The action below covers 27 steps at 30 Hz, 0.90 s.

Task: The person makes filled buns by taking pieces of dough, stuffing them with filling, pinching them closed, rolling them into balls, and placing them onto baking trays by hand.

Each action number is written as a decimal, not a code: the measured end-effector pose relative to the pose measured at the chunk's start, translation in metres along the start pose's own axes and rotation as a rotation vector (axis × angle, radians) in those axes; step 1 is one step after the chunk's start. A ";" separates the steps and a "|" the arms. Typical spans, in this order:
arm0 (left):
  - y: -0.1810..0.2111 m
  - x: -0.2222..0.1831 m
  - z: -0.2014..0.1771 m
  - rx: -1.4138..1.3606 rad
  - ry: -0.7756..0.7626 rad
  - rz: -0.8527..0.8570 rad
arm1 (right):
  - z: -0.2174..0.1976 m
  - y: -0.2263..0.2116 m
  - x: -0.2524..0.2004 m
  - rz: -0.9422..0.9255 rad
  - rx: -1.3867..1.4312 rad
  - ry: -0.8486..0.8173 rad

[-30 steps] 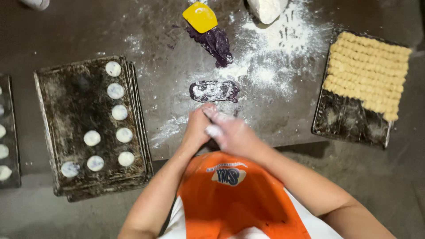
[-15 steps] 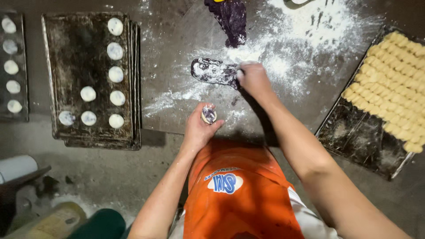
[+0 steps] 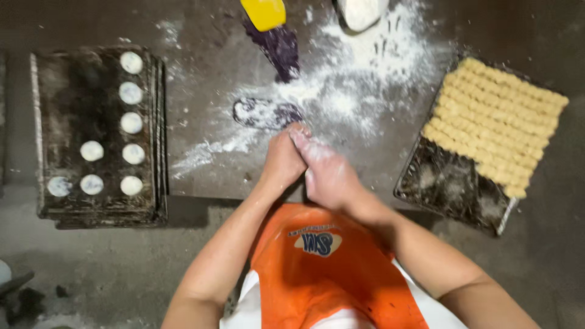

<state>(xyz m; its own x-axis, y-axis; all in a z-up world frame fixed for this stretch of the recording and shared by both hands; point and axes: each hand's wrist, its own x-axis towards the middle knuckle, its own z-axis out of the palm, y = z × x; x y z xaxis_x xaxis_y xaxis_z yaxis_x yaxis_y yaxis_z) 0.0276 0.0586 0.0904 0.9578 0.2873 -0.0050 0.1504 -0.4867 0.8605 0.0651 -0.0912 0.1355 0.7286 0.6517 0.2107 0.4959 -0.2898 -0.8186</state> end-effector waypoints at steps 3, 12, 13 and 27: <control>0.010 -0.006 0.003 -0.147 -0.072 -0.044 | -0.027 0.022 0.012 0.281 0.333 0.095; -0.044 -0.030 0.004 -0.063 0.105 0.096 | -0.016 -0.016 0.015 -0.173 -0.096 0.039; -0.056 -0.030 0.000 -0.053 0.116 0.089 | -0.019 -0.011 0.022 0.175 0.090 0.057; -0.198 -0.079 -0.081 -0.058 0.004 0.089 | 0.224 0.113 -0.018 0.375 -0.050 -0.191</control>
